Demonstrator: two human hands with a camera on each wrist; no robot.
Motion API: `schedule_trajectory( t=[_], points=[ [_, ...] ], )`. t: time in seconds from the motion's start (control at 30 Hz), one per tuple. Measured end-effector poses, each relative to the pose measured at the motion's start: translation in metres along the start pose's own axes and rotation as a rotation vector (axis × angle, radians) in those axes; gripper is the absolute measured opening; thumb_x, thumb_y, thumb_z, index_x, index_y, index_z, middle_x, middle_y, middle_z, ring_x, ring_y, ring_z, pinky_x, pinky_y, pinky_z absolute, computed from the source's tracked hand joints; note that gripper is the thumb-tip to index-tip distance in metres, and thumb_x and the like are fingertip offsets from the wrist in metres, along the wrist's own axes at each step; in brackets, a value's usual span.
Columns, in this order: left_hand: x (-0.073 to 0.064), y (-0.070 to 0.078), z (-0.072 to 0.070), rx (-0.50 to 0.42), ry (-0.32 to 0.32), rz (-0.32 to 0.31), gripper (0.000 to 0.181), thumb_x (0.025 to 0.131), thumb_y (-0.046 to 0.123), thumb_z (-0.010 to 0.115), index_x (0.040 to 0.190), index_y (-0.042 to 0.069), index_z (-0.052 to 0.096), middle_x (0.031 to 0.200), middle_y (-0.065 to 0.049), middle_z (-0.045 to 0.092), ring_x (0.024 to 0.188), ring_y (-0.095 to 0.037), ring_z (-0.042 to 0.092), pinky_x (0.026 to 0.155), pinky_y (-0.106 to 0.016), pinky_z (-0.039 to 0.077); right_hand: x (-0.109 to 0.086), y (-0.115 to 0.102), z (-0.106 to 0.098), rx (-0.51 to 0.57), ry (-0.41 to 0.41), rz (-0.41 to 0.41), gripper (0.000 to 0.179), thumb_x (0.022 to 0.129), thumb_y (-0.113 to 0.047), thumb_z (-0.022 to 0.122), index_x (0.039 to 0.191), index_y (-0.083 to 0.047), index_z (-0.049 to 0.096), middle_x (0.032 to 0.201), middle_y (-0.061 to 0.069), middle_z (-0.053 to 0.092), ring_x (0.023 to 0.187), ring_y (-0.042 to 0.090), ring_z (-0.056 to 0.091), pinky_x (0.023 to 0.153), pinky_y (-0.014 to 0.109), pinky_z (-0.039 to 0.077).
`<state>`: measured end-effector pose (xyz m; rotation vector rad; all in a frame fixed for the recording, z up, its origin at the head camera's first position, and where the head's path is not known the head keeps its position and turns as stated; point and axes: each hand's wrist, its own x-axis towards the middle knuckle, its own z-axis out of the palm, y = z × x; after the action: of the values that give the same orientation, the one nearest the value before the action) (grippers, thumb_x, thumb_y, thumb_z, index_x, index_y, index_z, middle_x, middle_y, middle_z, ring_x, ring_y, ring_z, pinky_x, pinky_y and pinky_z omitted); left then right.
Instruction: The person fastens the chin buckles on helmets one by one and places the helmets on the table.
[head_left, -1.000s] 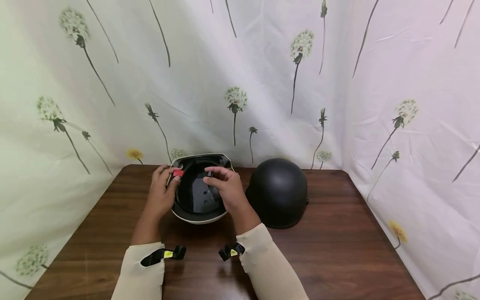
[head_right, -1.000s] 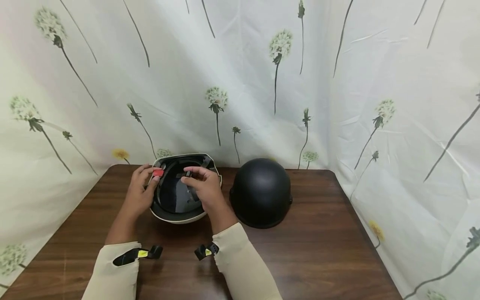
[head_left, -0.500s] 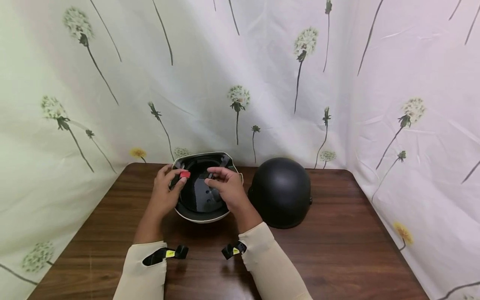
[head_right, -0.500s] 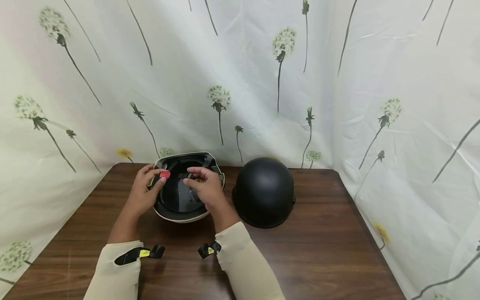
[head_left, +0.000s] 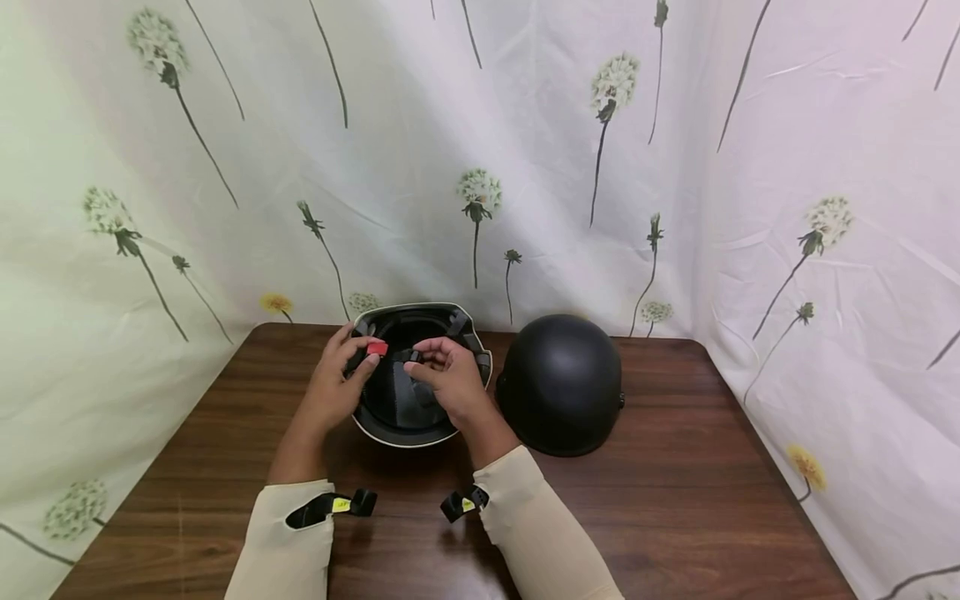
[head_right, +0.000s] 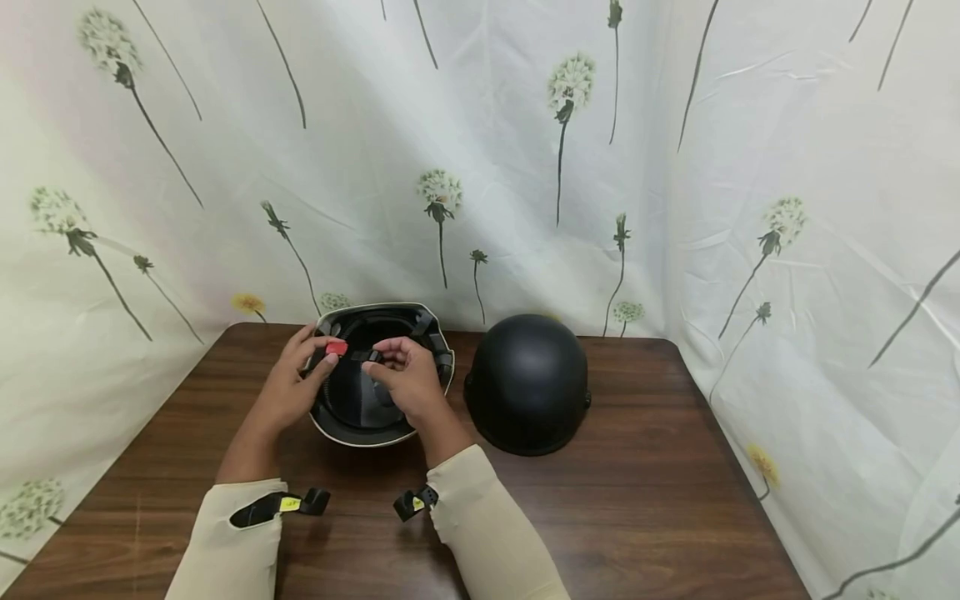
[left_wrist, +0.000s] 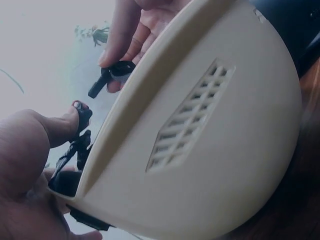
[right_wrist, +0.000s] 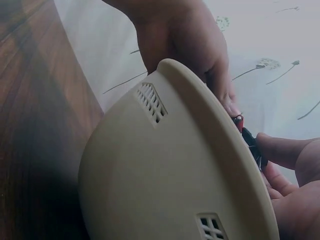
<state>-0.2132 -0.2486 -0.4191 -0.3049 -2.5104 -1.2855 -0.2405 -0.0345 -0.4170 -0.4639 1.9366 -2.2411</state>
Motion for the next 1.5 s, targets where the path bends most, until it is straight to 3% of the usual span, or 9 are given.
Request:
schedule_trajectory(
  t=[0.2, 0.4, 0.7, 0.9, 1.07, 1.3, 1.5],
  points=[
    [0.0000, 0.0011, -0.0001, -0.003, -0.044, -0.014, 0.038, 0.110, 0.025, 0.054, 0.141, 0.005, 0.058, 0.172, -0.024, 0.020, 0.156, -0.056, 0.023, 0.116, -0.077, 0.027, 0.0006, 0.0006, -0.0014, -0.035, 0.030, -0.003, 0.026, 0.093, -0.005, 0.078, 0.118, -0.004, 0.069, 0.104, 0.007, 0.071, 0.090, 0.011, 0.064, 0.078, 0.022, 0.055],
    [0.0011, 0.0020, 0.0015, -0.013, -0.041, 0.015, 0.036, 0.109, 0.022, 0.056, 0.139, 0.002, 0.059, 0.171, -0.026, 0.021, 0.155, -0.056, 0.023, 0.117, -0.077, 0.027, -0.0007, -0.0026, -0.0022, -0.079, 0.028, -0.024, 0.027, 0.092, -0.005, 0.079, 0.118, -0.005, 0.071, 0.113, 0.016, 0.072, 0.093, 0.012, 0.064, 0.081, 0.023, 0.054],
    [0.0014, 0.0005, 0.0038, -0.021, -0.040, 0.047, 0.032, 0.107, 0.018, 0.058, 0.136, 0.002, 0.061, 0.169, -0.028, 0.022, 0.156, -0.056, 0.021, 0.117, -0.078, 0.024, -0.0024, -0.0053, -0.0003, -0.117, 0.052, 0.002, 0.025, 0.090, -0.010, 0.082, 0.113, -0.012, 0.074, 0.107, 0.004, 0.073, 0.093, 0.011, 0.065, 0.083, 0.024, 0.055],
    [0.0013, 0.0013, 0.0059, -0.014, -0.040, 0.032, 0.032, 0.107, 0.019, 0.059, 0.135, 0.003, 0.061, 0.170, -0.028, 0.021, 0.155, -0.057, 0.023, 0.117, -0.077, 0.025, -0.0028, -0.0035, 0.0009, -0.132, 0.067, 0.004, 0.023, 0.090, -0.011, 0.082, 0.112, -0.012, 0.075, 0.107, 0.006, 0.074, 0.091, 0.011, 0.065, 0.080, 0.025, 0.054],
    [0.0006, 0.0020, 0.0064, -0.008, -0.041, 0.020, 0.034, 0.107, 0.020, 0.060, 0.136, 0.003, 0.061, 0.170, -0.027, 0.021, 0.154, -0.057, 0.024, 0.117, -0.077, 0.026, -0.0029, -0.0018, 0.0018, -0.106, 0.080, 0.001, 0.024, 0.090, -0.009, 0.082, 0.112, -0.009, 0.075, 0.107, 0.010, 0.074, 0.089, 0.012, 0.065, 0.079, 0.025, 0.056],
    [0.0001, 0.0022, 0.0039, -0.011, -0.064, 0.008, 0.033, 0.107, 0.021, 0.061, 0.136, 0.005, 0.062, 0.171, -0.024, 0.020, 0.155, -0.056, 0.023, 0.116, -0.077, 0.028, -0.0003, -0.0012, 0.0002, -0.037, 0.070, 0.006, 0.025, 0.088, -0.004, 0.082, 0.113, -0.007, 0.076, 0.100, 0.005, 0.074, 0.087, 0.009, 0.068, 0.079, 0.025, 0.060],
    [-0.0006, 0.0019, 0.0038, -0.006, -0.079, 0.024, 0.031, 0.107, 0.022, 0.061, 0.134, 0.007, 0.063, 0.172, -0.024, 0.018, 0.154, -0.058, 0.023, 0.114, -0.079, 0.028, -0.0007, -0.0016, 0.0016, -0.040, 0.072, 0.000, 0.025, 0.088, -0.004, 0.082, 0.113, -0.005, 0.077, 0.104, 0.013, 0.075, 0.087, 0.010, 0.067, 0.077, 0.023, 0.059]
  ],
)
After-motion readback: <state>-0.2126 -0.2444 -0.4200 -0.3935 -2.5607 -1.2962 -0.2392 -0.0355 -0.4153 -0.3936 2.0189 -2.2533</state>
